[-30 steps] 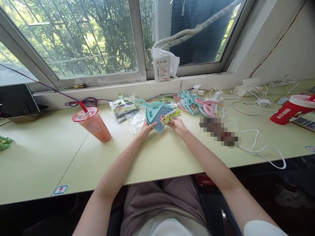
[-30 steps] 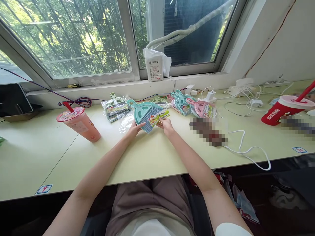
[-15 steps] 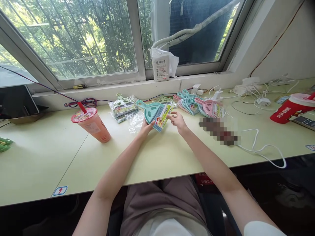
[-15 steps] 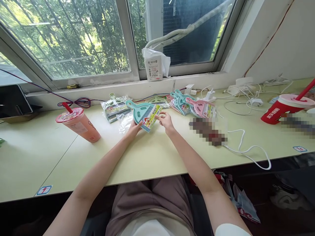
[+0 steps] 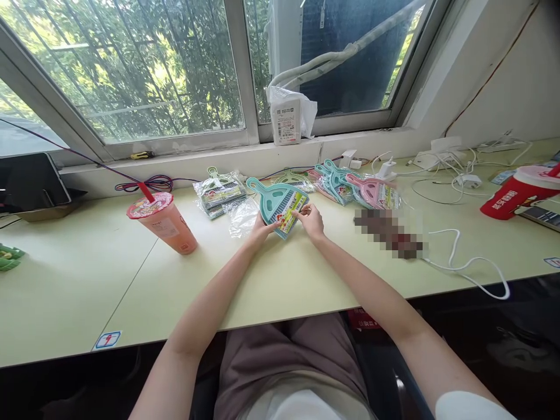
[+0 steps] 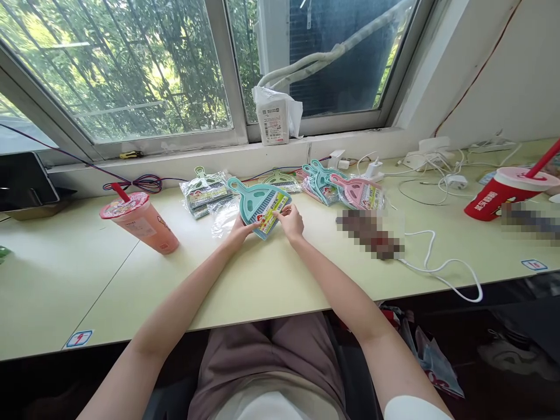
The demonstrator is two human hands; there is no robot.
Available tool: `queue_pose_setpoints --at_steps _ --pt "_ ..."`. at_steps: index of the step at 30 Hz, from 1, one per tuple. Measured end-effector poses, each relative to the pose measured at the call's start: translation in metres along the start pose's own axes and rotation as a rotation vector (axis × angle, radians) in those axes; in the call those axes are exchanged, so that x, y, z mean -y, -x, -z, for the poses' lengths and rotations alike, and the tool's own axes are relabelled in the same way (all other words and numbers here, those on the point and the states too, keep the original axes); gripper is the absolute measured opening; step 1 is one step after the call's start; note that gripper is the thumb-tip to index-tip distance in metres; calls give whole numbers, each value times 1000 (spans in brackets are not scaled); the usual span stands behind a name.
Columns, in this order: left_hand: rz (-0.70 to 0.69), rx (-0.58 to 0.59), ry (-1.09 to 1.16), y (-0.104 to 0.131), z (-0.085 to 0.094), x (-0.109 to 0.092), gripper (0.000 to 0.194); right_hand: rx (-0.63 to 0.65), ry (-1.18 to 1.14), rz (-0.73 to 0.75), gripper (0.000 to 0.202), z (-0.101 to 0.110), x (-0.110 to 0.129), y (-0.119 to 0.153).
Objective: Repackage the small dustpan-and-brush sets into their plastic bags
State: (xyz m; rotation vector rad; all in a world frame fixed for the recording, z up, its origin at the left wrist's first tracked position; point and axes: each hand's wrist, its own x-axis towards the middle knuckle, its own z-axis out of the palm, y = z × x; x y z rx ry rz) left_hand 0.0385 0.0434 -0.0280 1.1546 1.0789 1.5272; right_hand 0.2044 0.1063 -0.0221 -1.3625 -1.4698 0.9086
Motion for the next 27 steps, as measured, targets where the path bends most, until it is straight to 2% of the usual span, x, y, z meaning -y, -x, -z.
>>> queue_pose_setpoints --at_steps 3,6,8,11,14,17,27 --pt "19 -17 -14 0 1 -1 81 -53 15 -15 42 -3 -2 2" --pt "19 -18 -1 -1 2 0 79 -69 -124 -70 49 -6 -5 2" --pt "15 -17 13 -1 2 1 77 14 -279 -126 48 -7 -4 2" --pt "14 -26 23 -3 4 2 76 209 -481 -212 26 -6 2 4" --pt "13 -40 14 -4 5 3 69 293 -561 -214 15 -5 9 7" --pt "29 -57 10 -5 6 2 62 305 -587 -182 13 -4 9 7" --pt "34 -44 14 -6 5 1 71 299 -644 -193 15 -8 1 3"
